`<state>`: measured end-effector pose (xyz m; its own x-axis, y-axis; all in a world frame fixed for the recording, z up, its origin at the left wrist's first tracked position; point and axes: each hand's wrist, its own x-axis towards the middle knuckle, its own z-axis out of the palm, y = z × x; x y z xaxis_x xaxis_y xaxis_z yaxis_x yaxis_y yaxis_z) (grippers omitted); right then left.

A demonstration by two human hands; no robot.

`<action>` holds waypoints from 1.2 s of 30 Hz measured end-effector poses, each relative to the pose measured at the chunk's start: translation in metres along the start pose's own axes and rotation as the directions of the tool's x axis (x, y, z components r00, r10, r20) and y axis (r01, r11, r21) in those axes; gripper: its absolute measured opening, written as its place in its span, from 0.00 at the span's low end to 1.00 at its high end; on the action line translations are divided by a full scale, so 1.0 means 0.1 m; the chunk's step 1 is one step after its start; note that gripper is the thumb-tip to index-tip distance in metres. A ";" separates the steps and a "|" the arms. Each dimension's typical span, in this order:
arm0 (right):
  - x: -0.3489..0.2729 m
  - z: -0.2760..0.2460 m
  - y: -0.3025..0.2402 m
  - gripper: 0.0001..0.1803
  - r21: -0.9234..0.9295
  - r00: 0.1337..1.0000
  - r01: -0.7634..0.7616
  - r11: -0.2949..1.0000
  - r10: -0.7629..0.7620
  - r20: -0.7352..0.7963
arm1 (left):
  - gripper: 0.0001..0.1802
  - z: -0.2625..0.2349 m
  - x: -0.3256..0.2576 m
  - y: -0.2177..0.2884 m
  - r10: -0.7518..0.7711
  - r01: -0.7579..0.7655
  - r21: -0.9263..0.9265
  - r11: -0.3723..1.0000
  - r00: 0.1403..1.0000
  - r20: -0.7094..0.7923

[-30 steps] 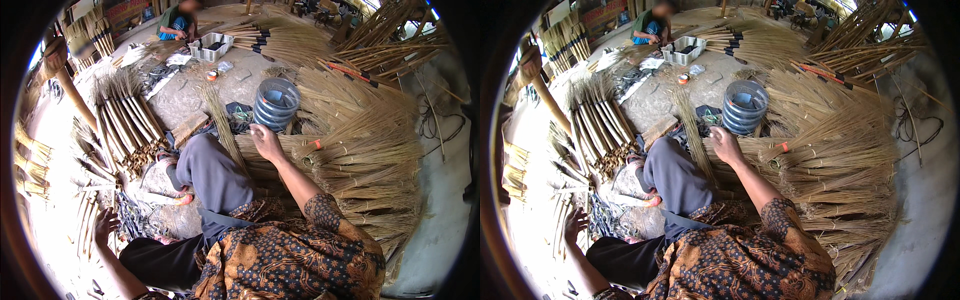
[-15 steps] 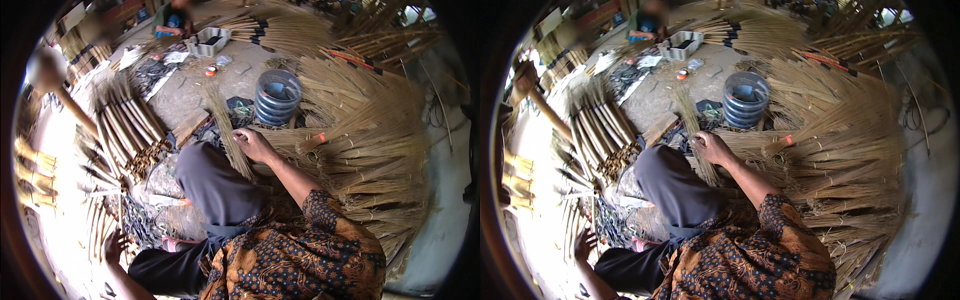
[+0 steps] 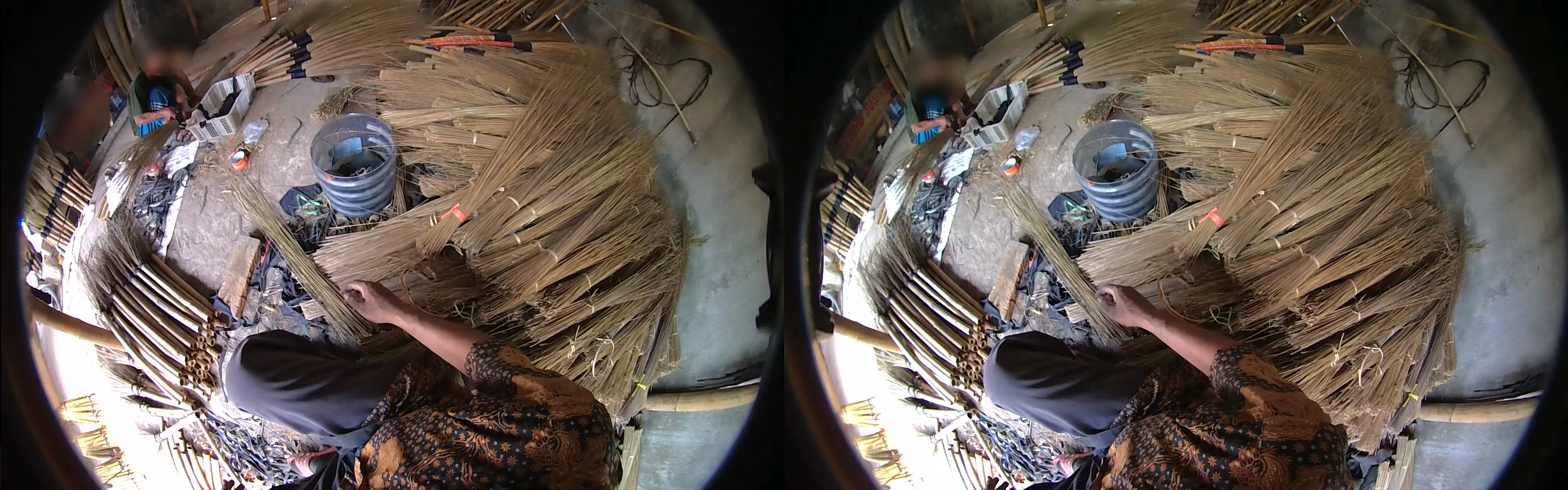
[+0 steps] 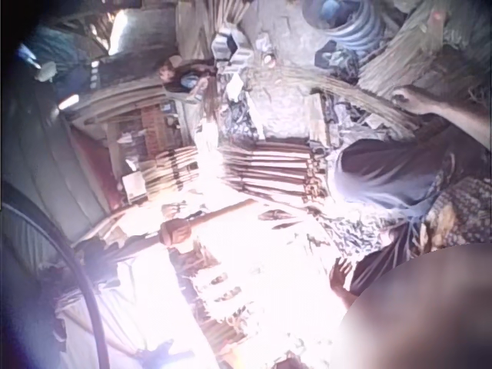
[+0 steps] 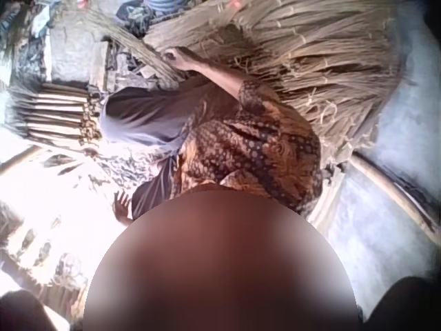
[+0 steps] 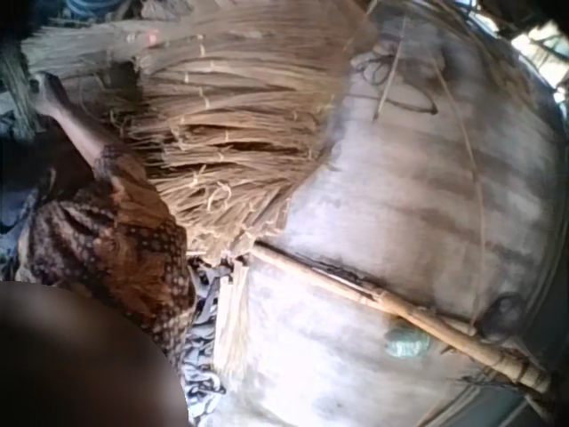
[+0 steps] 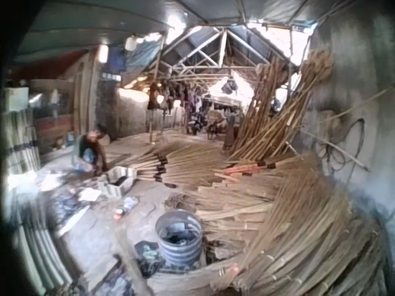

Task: The person gathers bundles of straw, aligns them, and secures them to bamboo handles using black rubber strips. They wrap the strips tightly around the junction, cut excess material, and place the finished brooms aside.

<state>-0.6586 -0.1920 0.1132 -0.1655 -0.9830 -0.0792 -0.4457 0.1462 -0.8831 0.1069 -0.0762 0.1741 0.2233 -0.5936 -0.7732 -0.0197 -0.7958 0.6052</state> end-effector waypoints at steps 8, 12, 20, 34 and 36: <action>0.29 0.08 -0.12 0.19 -0.011 0.964 -0.040 0.999 0.041 0.263 | 0.35 -0.16 -0.27 -0.14 -0.028 0.027 -0.013 1.000 0.999 -0.030; 0.75 -0.42 0.01 0.21 -0.020 0.989 -0.103 0.994 0.105 0.104 | 0.36 -0.25 -0.49 -0.37 -0.023 0.025 -0.075 0.997 0.999 0.028; 2.10 -2.45 0.17 0.21 -0.379 0.758 -0.240 0.894 -0.072 -0.648 | 0.37 -0.11 -0.63 -0.41 -0.220 0.226 0.003 0.974 0.954 -0.204; 2.83 -3.51 0.58 0.34 -0.614 0.720 -0.691 0.382 0.284 -0.633 | 0.39 0.20 -0.50 0.00 -0.360 0.401 0.113 0.909 0.893 -0.268; 2.90 -3.49 0.67 0.33 -0.634 0.712 -0.702 0.324 0.291 -0.640 | 0.39 0.23 -0.47 0.04 -0.375 0.436 0.145 0.888 0.871 -0.317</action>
<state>-1.0436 -0.4282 0.1928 -0.8100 -0.5861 -0.0173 -0.5860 0.8079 0.0626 0.0742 -0.0542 0.2083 0.5107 -0.1802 -0.8407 -0.0619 -0.9830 0.1731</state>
